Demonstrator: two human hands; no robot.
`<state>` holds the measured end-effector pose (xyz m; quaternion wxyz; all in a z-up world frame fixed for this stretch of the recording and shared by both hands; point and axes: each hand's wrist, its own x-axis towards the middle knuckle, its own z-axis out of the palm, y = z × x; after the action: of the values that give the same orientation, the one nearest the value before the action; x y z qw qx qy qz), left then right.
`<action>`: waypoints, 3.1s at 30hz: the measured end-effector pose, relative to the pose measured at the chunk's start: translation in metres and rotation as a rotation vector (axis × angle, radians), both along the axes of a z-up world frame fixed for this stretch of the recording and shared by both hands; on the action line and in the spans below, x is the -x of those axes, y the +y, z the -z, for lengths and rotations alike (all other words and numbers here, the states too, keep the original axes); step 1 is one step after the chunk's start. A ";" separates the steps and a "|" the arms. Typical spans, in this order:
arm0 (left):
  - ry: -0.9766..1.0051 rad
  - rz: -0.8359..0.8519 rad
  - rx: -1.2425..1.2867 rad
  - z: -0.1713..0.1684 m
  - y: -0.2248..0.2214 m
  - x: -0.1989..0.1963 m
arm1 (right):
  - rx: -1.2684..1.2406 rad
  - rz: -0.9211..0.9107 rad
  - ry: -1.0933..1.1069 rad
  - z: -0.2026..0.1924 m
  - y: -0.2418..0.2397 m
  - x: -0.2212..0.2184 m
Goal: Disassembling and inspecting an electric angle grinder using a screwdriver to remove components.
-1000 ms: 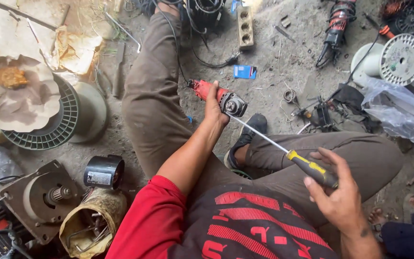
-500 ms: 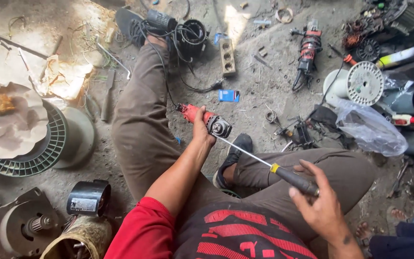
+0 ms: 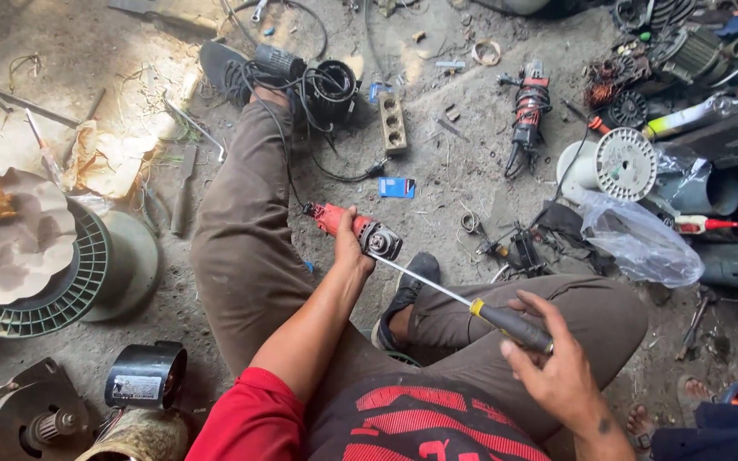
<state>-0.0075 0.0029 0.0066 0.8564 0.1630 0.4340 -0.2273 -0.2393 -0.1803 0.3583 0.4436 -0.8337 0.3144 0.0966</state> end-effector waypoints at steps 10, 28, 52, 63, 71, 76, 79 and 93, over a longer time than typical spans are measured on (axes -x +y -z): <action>0.026 -0.004 -0.035 -0.002 -0.002 0.001 | 0.123 -0.037 -0.056 0.021 -0.005 0.022; 0.091 0.026 -0.150 -0.014 0.002 0.003 | 0.210 -0.022 -0.065 0.019 -0.005 0.013; 0.038 0.078 -0.130 -0.018 0.004 0.003 | 0.126 0.032 0.082 0.029 -0.011 0.019; 0.118 0.103 -0.254 -0.031 0.005 0.007 | 0.125 -0.108 0.042 0.042 -0.018 0.036; 0.067 0.088 -0.232 -0.008 -0.002 0.010 | -0.140 0.109 0.219 0.048 -0.020 0.035; -0.039 0.024 -0.193 0.003 -0.002 0.024 | 0.710 -0.667 0.068 0.054 -0.003 0.057; 0.069 0.011 -0.276 0.009 0.014 0.052 | 0.579 -0.724 0.118 0.055 0.002 0.069; -0.028 0.162 -0.298 -0.044 -0.003 0.020 | 0.450 -0.519 0.028 0.044 0.034 0.042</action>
<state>-0.0271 0.0002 0.0508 0.8076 0.3255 0.4365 -0.2264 -0.2813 -0.1463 0.3145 0.2046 -0.9615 0.1112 0.1459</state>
